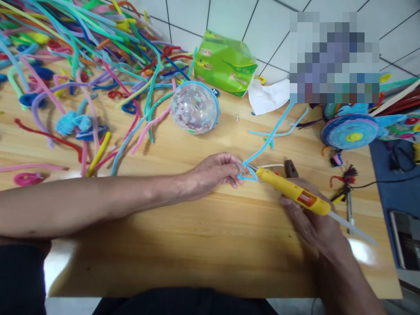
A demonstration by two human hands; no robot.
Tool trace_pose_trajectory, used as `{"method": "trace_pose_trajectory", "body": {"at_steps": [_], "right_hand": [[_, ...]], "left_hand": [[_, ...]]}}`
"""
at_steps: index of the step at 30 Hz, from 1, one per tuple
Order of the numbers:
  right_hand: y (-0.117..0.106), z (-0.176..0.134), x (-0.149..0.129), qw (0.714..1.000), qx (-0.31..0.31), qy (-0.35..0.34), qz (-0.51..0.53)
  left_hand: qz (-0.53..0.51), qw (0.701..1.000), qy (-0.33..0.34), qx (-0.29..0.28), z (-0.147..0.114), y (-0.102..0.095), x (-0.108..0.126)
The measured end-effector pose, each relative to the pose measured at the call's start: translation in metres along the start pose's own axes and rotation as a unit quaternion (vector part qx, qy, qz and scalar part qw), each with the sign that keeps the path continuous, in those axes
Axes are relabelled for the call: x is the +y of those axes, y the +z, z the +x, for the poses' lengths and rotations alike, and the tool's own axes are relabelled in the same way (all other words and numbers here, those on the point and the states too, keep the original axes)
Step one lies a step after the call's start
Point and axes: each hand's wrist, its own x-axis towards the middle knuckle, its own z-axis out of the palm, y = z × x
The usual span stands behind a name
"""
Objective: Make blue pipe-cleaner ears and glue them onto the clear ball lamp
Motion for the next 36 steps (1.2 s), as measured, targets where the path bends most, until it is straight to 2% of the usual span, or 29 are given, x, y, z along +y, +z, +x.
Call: {"method": "trace_pose_trajectory", "body": {"at_steps": [12,19,36], "right_hand": [[0.002,0.003,-0.002,0.998,0.008,-0.046,-0.030],[0.001,0.003,-0.002,1.000,0.005,-0.025,-0.017],[-0.001,0.004,-0.005,0.999,0.004,-0.035,-0.026]], "left_hand": [[0.027,0.999,-0.007,0.016,-0.003,0.005,0.005],[0.031,0.999,-0.020,0.027,-0.003,0.008,0.007],[0.034,0.998,-0.025,0.036,-0.003,0.010,0.008]]}}
